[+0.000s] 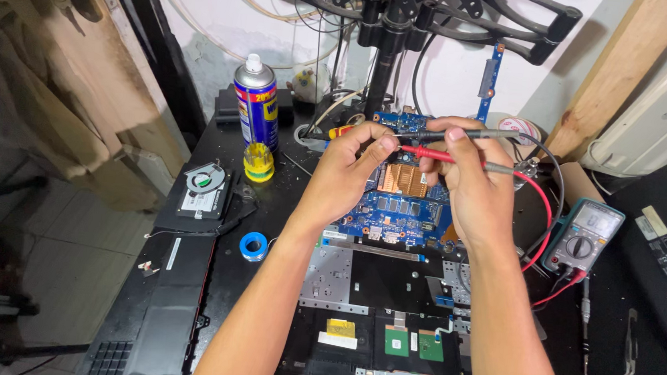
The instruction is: The person holds a circuit board and uses a multimeter to test components, then positions a small card into a slot on the laptop chassis and secures it with a screwdriver.
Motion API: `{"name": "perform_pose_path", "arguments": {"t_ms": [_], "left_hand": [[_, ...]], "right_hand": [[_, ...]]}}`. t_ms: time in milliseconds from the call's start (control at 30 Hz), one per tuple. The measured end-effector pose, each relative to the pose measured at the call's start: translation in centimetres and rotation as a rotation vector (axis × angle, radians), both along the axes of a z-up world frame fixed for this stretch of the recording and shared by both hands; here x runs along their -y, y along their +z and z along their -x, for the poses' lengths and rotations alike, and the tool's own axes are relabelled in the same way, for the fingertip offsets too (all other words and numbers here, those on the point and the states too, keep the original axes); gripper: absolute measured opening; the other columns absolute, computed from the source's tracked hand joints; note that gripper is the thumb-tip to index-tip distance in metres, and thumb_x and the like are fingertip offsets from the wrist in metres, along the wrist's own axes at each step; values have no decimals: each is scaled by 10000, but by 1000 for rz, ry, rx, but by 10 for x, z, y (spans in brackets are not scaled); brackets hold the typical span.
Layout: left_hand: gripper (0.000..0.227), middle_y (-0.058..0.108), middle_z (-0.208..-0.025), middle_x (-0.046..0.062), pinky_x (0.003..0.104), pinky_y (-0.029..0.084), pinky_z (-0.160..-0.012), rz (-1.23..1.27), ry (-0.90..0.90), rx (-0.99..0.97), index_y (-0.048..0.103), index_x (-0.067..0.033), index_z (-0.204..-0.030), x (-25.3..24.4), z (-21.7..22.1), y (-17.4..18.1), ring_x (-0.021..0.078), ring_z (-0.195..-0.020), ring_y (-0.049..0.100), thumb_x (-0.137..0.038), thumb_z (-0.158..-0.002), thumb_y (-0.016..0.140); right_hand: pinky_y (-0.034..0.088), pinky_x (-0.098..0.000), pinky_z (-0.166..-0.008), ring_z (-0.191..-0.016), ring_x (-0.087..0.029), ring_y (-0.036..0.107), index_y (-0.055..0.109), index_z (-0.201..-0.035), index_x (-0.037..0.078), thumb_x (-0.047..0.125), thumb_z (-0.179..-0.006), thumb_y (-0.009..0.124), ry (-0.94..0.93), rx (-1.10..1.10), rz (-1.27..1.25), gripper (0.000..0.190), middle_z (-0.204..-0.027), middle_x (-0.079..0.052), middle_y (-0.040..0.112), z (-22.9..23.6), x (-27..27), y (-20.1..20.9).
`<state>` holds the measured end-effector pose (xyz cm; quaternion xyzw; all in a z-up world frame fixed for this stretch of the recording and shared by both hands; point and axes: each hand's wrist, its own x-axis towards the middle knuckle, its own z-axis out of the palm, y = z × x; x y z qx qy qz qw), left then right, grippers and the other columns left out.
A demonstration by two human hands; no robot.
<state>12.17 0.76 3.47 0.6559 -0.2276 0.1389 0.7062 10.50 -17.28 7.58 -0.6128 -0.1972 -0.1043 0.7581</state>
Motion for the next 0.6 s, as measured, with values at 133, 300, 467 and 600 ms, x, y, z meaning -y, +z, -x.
{"name": "perform_pose_path", "arguments": {"t_ms": [133, 300, 467, 600], "left_hand": [[247, 685, -962, 9, 244, 501, -871, -59, 16, 32, 665, -6, -1061, 1, 5, 3, 74, -944, 607, -246, -1056, 610], [238, 647, -914, 3, 245, 484, -830, -119, -12, 40, 654, -7, -1065, 0, 9, 5, 64, -893, 558, -240, -1068, 608], [234, 648, -899, -6, 239, 481, -807, -120, -4, 38, 663, -9, -1059, 1, 8, 6, 59, -874, 550, -238, -1066, 611], [238, 667, -909, -6, 236, 486, -807, -112, 10, 30, 676, -8, -1061, 0, 7, 5, 56, -878, 565, -239, -1055, 619]], "right_hand": [[489, -293, -653, -724, -154, 601, 637, -1141, -54, 155, -1105, 503, -20, 34, 29, 251, -820, -104, 643, -2, 5, -1], [502, -281, -640, -735, -128, 602, 616, -1155, -43, 120, -1081, 531, -49, 26, 92, 198, -885, -66, 634, 1, 4, 3], [493, -255, -567, -678, -101, 617, 576, -1179, -19, 48, -978, 678, -214, 89, 66, 236, -914, -46, 673, 1, -7, 4], [536, -246, -630, -722, -98, 633, 661, -1157, -62, 72, -1034, 671, -265, 80, 90, 182, -961, -83, 721, 2, -11, 3]]}}
